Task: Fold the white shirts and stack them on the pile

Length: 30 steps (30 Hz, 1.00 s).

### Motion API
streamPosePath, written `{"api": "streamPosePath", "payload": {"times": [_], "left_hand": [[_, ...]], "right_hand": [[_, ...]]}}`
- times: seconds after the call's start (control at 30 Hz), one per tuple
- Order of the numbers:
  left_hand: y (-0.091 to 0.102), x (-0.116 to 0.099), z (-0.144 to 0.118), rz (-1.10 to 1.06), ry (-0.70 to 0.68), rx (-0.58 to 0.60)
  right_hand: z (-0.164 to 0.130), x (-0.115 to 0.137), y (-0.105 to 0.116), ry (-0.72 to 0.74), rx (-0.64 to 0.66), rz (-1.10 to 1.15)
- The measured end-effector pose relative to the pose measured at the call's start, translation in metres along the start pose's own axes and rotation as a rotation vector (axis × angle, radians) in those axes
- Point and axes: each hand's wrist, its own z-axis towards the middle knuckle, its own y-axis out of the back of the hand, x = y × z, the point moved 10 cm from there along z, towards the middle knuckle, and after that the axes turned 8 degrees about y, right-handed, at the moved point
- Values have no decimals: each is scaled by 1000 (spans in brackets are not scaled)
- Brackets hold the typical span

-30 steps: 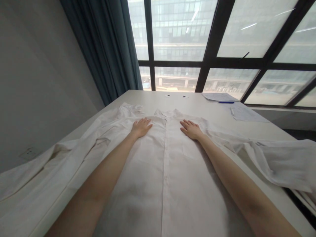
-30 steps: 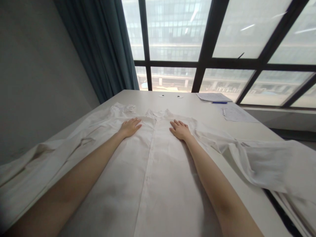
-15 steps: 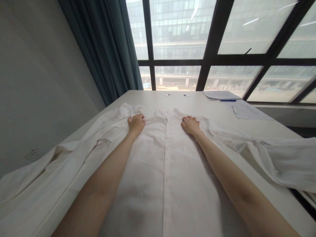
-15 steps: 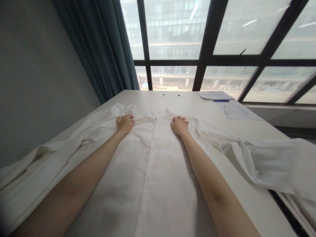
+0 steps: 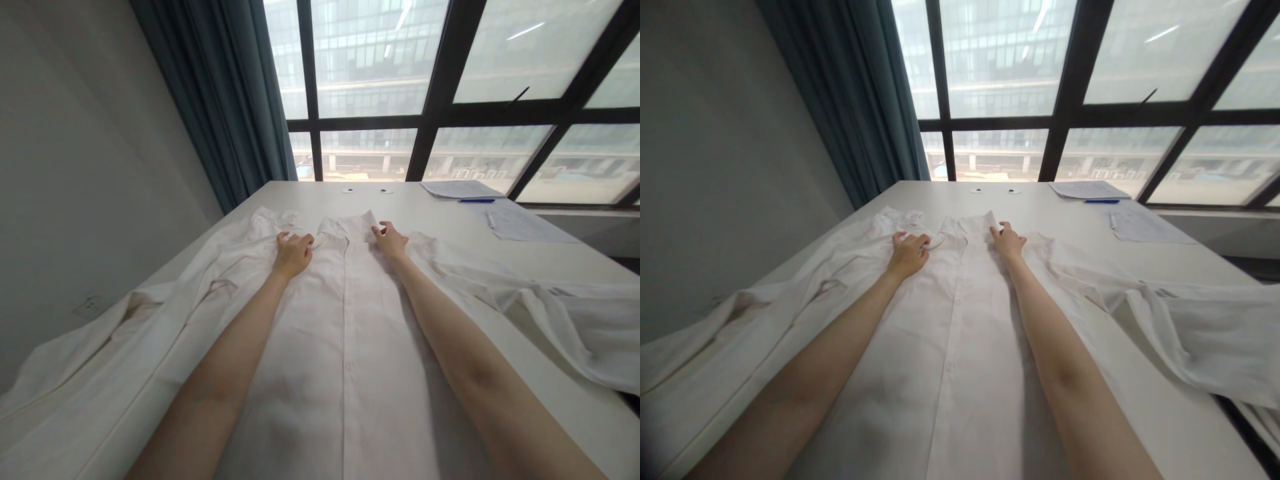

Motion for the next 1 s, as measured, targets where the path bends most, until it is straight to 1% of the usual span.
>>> {"api": "streamPosePath", "payload": {"times": [0.13, 0.33, 0.43, 0.77, 0.93, 1.0], "left_hand": [[-1, 1, 0, -5, 31, 14], [-5, 17, 2, 17, 185, 20], [-6, 23, 2, 27, 238, 23], [2, 25, 0, 27, 280, -3], [14, 28, -1, 38, 307, -79], [11, 24, 1, 39, 272, -40]], "right_hand": [[-8, 5, 9, 69, -47, 18], [-19, 29, 25, 215, -121, -16], [-22, 38, 29, 259, -137, -45], [-26, 40, 23, 338, -71, -117], [-25, 38, 24, 288, -117, -155], [-25, 36, 20, 252, -102, -181]]}}
